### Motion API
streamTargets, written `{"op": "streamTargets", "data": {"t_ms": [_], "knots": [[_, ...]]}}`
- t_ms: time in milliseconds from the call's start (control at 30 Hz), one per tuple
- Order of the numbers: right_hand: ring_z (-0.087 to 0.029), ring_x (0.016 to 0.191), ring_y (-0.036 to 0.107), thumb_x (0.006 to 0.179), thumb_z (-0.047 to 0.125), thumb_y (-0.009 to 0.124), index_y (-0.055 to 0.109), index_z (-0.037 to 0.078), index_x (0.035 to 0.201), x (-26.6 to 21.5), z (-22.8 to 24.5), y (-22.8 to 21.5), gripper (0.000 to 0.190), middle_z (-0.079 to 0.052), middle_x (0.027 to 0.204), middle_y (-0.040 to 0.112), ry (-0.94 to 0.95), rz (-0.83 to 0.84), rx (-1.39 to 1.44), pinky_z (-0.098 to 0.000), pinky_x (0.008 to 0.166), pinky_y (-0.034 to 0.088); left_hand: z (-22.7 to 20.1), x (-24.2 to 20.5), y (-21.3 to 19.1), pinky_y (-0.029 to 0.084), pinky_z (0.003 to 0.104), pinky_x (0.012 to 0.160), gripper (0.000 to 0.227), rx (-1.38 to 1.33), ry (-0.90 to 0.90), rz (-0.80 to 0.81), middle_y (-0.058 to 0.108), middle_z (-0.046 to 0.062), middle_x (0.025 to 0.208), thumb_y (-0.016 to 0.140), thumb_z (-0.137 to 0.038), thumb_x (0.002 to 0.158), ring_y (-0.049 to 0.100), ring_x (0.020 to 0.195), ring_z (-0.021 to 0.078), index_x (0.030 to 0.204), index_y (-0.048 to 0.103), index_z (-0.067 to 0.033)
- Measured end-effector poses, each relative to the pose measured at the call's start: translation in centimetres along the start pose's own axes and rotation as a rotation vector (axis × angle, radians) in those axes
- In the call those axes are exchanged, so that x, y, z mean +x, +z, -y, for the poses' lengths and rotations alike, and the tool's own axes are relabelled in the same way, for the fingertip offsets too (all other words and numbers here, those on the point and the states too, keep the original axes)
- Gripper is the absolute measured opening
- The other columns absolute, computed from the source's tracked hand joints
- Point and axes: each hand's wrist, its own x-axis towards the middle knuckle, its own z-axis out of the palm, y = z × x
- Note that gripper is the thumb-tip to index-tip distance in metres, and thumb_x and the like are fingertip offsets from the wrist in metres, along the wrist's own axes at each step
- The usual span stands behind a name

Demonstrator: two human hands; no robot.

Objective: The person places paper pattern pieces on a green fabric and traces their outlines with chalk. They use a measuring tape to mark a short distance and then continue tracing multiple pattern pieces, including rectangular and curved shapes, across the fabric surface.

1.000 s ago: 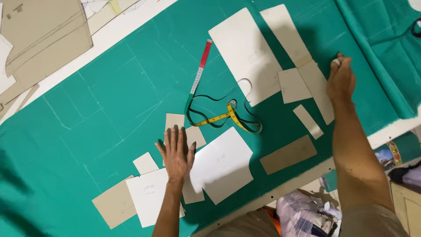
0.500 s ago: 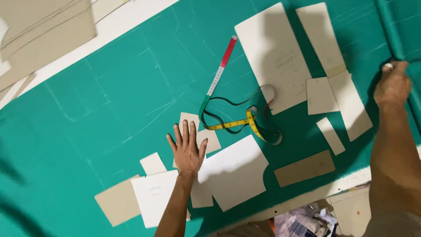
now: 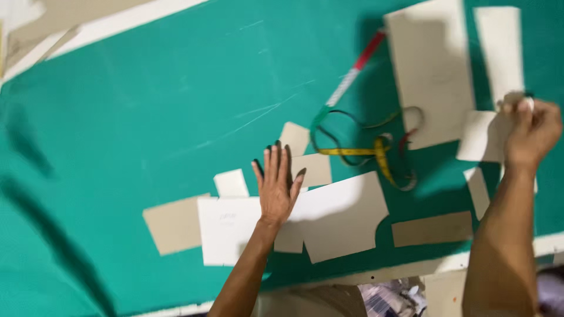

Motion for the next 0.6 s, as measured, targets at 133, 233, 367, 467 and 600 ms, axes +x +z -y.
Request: {"op": "streamTargets", "data": {"t_ms": [133,233,367,467,600], "knots": [[-0.019,0.099,0.074,0.116,0.008,0.053,0.058,0.005,0.127,-7.6,9.0,3.8,0.012,-0.012,0.112,0.072,0.220,0.105,0.203,-0.0367,0.094,0.064,2.6,-7.1,-1.5,0.003,0.064,0.129,0.072,-0.028,-0.110,-0.076,0.023,0.018,0.172,0.056,-0.039,0.105,0.016,0.161,0.0369,0.163,0.028,-0.0073],[-0.020,0.098,0.075,0.117,0.008,0.053,0.057,0.003,0.124,-12.2,14.4,4.6,0.009,-0.010,0.109,0.070,0.422,0.227,0.579,-0.0360,0.091,0.064,5.8,-13.8,-3.6,-0.001,0.065,0.125,0.076,0.028,-0.340,-0.095,0.022,0.020,0.170,0.055,-0.038,0.102,0.012,0.159,0.0412,0.163,0.026,-0.0038],[-0.010,0.073,0.058,0.122,0.028,0.054,0.059,0.005,0.113,-19.0,18.5,6.1,0.026,-0.004,0.085,0.059,0.594,0.354,0.297,-0.0270,0.067,0.055,9.3,-21.5,-5.0,-0.001,0.065,0.125,0.079,0.087,-0.468,-0.163,0.018,0.024,0.171,0.050,-0.046,0.106,0.011,0.160,0.0428,0.164,0.022,0.0000],[-0.010,0.065,0.048,0.108,0.028,0.066,0.069,0.006,0.111,-23.4,19.9,7.1,0.022,-0.003,0.080,0.055,0.507,0.464,-0.002,-0.0299,0.056,0.040,10.9,-23.8,-4.3,-0.002,0.066,0.123,0.081,0.134,-0.486,-0.090,0.021,0.023,0.170,0.049,-0.050,0.104,0.012,0.158,0.0424,0.163,0.024,0.0001],[-0.013,0.070,0.058,0.109,0.029,0.062,0.075,0.009,0.121,-29.2,22.1,8.1,0.027,-0.008,0.086,0.070,0.279,0.630,-0.203,-0.0306,0.062,0.048,11.5,-23.4,-3.4,0.002,0.066,0.124,0.079,0.180,-0.410,-0.109,0.025,0.021,0.170,0.050,-0.049,0.105,0.015,0.158,0.0423,0.162,0.028,-0.0012]]}}
